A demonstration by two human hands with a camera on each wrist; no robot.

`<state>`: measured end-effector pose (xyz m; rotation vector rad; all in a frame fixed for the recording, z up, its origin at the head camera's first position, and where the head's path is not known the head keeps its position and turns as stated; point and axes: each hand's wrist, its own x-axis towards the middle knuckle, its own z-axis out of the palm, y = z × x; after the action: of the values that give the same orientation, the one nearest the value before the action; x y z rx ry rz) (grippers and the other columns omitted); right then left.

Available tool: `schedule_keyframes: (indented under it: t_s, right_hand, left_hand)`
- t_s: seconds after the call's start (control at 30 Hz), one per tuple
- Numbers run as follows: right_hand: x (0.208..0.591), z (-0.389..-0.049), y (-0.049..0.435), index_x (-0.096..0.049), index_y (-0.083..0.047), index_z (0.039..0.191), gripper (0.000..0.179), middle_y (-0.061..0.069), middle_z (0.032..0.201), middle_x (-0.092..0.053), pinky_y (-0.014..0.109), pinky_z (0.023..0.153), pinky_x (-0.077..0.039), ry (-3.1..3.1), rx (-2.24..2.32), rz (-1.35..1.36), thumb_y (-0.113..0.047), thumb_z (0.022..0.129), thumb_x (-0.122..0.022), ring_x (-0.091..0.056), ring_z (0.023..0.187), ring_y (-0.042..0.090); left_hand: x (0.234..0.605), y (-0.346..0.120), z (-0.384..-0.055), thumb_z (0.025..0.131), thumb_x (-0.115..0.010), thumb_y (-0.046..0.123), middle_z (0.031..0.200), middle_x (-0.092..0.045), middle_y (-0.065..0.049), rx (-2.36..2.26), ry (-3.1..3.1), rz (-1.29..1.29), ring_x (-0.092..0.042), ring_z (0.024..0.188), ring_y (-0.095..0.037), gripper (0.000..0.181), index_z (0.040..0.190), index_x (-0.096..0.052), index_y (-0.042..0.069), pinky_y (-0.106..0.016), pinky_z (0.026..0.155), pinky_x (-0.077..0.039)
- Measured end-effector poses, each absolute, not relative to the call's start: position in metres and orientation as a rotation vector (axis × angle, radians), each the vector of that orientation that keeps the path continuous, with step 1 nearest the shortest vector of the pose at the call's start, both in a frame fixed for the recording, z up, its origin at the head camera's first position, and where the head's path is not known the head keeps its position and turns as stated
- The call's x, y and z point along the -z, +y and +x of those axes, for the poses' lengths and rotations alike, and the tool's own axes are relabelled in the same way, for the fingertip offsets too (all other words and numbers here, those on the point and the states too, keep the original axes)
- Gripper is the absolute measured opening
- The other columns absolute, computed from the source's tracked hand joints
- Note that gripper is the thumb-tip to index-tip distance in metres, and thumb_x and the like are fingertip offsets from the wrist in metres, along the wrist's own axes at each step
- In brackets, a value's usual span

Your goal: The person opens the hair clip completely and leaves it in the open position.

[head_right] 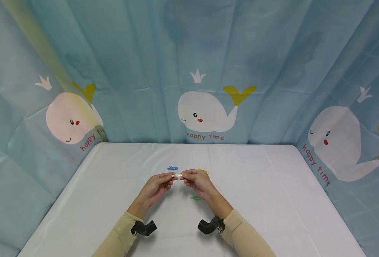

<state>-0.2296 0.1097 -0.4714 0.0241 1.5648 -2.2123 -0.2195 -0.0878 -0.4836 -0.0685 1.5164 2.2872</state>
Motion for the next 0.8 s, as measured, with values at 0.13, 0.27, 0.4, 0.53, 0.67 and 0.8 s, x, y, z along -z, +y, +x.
schedule_keyframes:
  t_s: [0.13,0.27,0.4,0.53,0.67,0.8]
  right_hand:
    - [0.4726,-0.2302,0.1090,-0.066,0.003,0.103,0.013,0.000,0.079,-0.069,0.017,0.061,-0.050,1.587,2.212,0.025,-0.005,0.094,-0.060,-0.058,0.064,0.006]
    - [0.4729,-0.2307,0.1083,-0.064,0.006,0.106,0.016,-0.001,0.078,-0.069,0.017,0.060,-0.049,1.597,2.211,0.042,-0.004,0.094,-0.060,-0.058,0.064,0.006]
    - [0.4717,-0.2314,0.1079,-0.063,0.010,0.109,0.021,0.000,0.077,-0.069,0.017,0.060,-0.049,1.608,2.217,0.052,-0.003,0.094,-0.060,-0.058,0.063,0.006]
    - [0.4691,-0.2325,0.1085,-0.061,0.012,0.113,0.025,-0.001,0.076,-0.070,0.017,0.059,-0.049,1.622,2.220,0.053,-0.004,0.093,-0.060,-0.057,0.062,0.006]
    - [0.4672,-0.2329,0.1104,-0.061,0.011,0.114,0.026,-0.002,0.077,-0.070,0.017,0.059,-0.050,1.634,2.199,0.028,-0.006,0.094,-0.060,-0.057,0.062,0.006]
    - [0.4673,-0.2333,0.1117,-0.063,0.009,0.112,0.025,-0.002,0.078,-0.071,0.018,0.059,-0.050,1.645,2.184,0.003,-0.007,0.094,-0.060,-0.057,0.062,0.006]
  left_hand:
    - [0.4834,-0.0871,-0.2199,0.097,-0.058,0.010,0.090,-0.073,0.004,-2.280,1.528,-0.069,-0.059,0.077,-0.004,0.027,0.120,-0.062,-0.004,-0.016,0.069,-0.048]
    - [0.4832,-0.0861,-0.2202,0.097,-0.057,0.009,0.090,-0.073,0.003,-2.283,1.536,-0.085,-0.059,0.077,-0.004,0.029,0.121,-0.060,-0.006,-0.016,0.068,-0.048]
    - [0.4833,-0.0841,-0.2205,0.097,-0.056,0.008,0.088,-0.073,0.004,-2.291,1.535,-0.110,-0.058,0.076,-0.005,0.031,0.124,-0.058,-0.008,-0.017,0.068,-0.048]
    - [0.4824,-0.0820,-0.2206,0.097,-0.057,0.010,0.088,-0.073,0.005,-2.306,1.524,-0.120,-0.057,0.075,-0.005,0.034,0.126,-0.057,-0.008,-0.017,0.068,-0.047]
    - [0.4820,-0.0814,-0.2204,0.097,-0.057,0.011,0.088,-0.074,0.005,-2.309,1.518,-0.120,-0.056,0.075,-0.005,0.033,0.125,-0.059,-0.006,-0.017,0.068,-0.047]
    - [0.4824,-0.0816,-0.2209,0.098,-0.057,0.011,0.089,-0.073,0.005,-2.298,1.521,-0.121,-0.056,0.076,-0.005,0.031,0.124,-0.059,-0.005,-0.017,0.068,-0.047]
